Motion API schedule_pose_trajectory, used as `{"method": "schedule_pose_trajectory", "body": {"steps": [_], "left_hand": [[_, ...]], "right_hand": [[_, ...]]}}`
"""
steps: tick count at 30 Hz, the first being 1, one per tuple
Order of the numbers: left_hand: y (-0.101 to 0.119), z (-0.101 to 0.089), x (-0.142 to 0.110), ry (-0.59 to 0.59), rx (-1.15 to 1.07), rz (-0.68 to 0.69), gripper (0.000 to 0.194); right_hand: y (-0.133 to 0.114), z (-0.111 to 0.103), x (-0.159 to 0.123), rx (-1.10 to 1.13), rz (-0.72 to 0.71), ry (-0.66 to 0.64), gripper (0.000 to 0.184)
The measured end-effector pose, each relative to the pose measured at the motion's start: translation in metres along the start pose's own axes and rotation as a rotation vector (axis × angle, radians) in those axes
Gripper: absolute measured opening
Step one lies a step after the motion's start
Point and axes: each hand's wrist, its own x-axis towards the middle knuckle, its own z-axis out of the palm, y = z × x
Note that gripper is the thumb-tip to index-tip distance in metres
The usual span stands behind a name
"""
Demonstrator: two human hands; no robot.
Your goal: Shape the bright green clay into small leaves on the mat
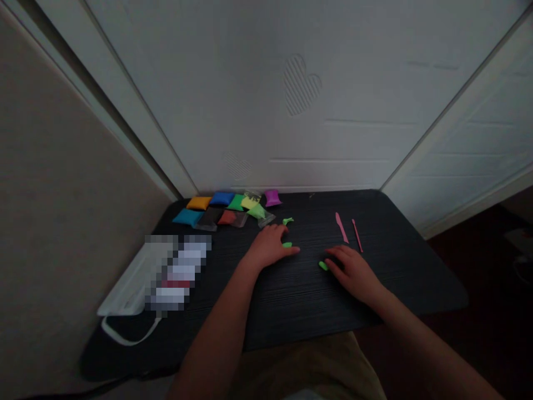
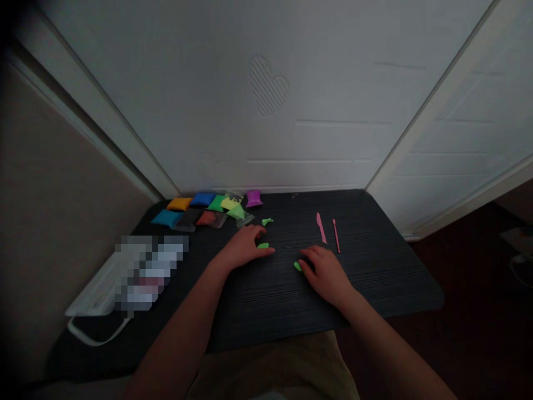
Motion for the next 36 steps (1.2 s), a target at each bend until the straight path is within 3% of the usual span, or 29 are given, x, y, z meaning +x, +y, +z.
{"method": "schedule_pose_trajectory", "body": {"steps": [2, 6, 13, 17, 21, 26, 30, 34, 36], "left_hand": [[0.0, -0.003, -0.003, -0.056, 0.059, 0.037, 0.055], [-0.001, -0.004, -0.002, -0.144, 0.032, 0.096, 0.043], [0.002, -0.002, -0.001, -0.132, -0.128, 0.12, 0.045], [0.001, 0.0, -0.001, -0.152, -0.201, 0.111, 0.051], [-0.004, 0.0, 0.002, -0.186, -0.313, 0.083, 0.053], [-0.018, 0.001, 0.01, -0.051, -0.49, -0.058, 0.032], [-0.026, 0.004, 0.014, 0.048, -0.526, -0.136, 0.029], [-0.025, 0.005, 0.014, 0.06, -0.54, -0.133, 0.03], [-0.024, 0.005, 0.014, 0.06, -0.541, -0.132, 0.03]], "right_hand": [[-0.006, 0.001, -0.002, -0.057, -0.003, -0.036, 0.03], [-0.01, 0.007, -0.002, -0.092, -0.02, -0.054, 0.023], [-0.009, 0.009, -0.001, -0.14, 0.052, -0.002, 0.028], [-0.012, 0.004, 0.016, -0.137, 0.055, 0.055, 0.034], [-0.02, 0.015, 0.041, -0.191, 0.074, 0.13, 0.043], [-0.026, 0.035, 0.053, -0.298, -0.075, -0.004, 0.067], [-0.024, 0.035, 0.049, -0.328, 0.024, -0.022, 0.069], [-0.025, 0.033, 0.047, -0.297, -0.134, -0.098, 0.068], [-0.025, 0.032, 0.049, -0.314, -0.035, -0.069, 0.068]]}}
